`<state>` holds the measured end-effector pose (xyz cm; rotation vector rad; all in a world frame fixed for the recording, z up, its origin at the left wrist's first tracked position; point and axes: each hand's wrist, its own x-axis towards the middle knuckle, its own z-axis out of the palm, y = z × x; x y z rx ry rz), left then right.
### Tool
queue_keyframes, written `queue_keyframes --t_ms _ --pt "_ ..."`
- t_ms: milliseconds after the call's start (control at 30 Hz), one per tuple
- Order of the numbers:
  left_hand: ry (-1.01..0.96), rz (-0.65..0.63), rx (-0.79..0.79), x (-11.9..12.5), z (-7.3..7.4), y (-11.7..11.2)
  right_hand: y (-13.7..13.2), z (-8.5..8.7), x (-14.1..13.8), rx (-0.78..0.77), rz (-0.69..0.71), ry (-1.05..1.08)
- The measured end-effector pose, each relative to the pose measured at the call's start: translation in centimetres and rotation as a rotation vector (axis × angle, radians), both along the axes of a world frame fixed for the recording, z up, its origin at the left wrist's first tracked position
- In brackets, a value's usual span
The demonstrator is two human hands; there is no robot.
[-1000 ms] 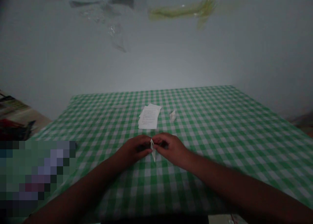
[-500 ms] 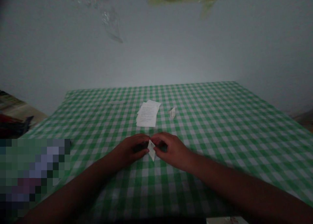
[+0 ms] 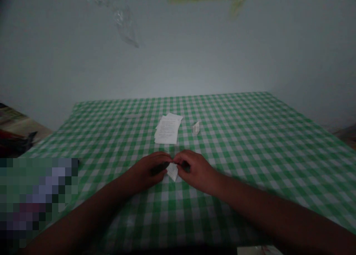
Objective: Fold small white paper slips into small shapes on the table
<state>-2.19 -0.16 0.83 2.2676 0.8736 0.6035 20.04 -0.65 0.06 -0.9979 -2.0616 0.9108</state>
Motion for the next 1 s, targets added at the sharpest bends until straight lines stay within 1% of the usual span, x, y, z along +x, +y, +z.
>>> queue_keyframes --t_ms 200,400,533,667,900,1000 --pt "-0.02 0.01 0.044 -0.2 -0.3 0.0 0.2 -0.2 0.0 0.02 0.0 -0.002" --pt "-0.001 -0.014 0.032 -0.4 -0.3 0.1 0.1 0.2 0.0 0.04 0.015 -0.013" --pt "0.022 -0.027 0.031 -0.6 -0.2 0.1 0.3 0.0 0.1 0.113 0.078 -0.015" --pt "0.027 -0.071 0.036 -0.7 0.0 0.2 0.7 -0.3 0.4 0.191 0.151 -0.013" --pt "0.113 -0.096 0.003 -1.0 0.8 0.3 1.2 -0.1 1.0 0.225 0.264 -0.034" --pt "0.118 -0.119 0.0 -1.2 0.9 0.5 1.6 -0.3 1.3 0.224 0.313 -0.024"
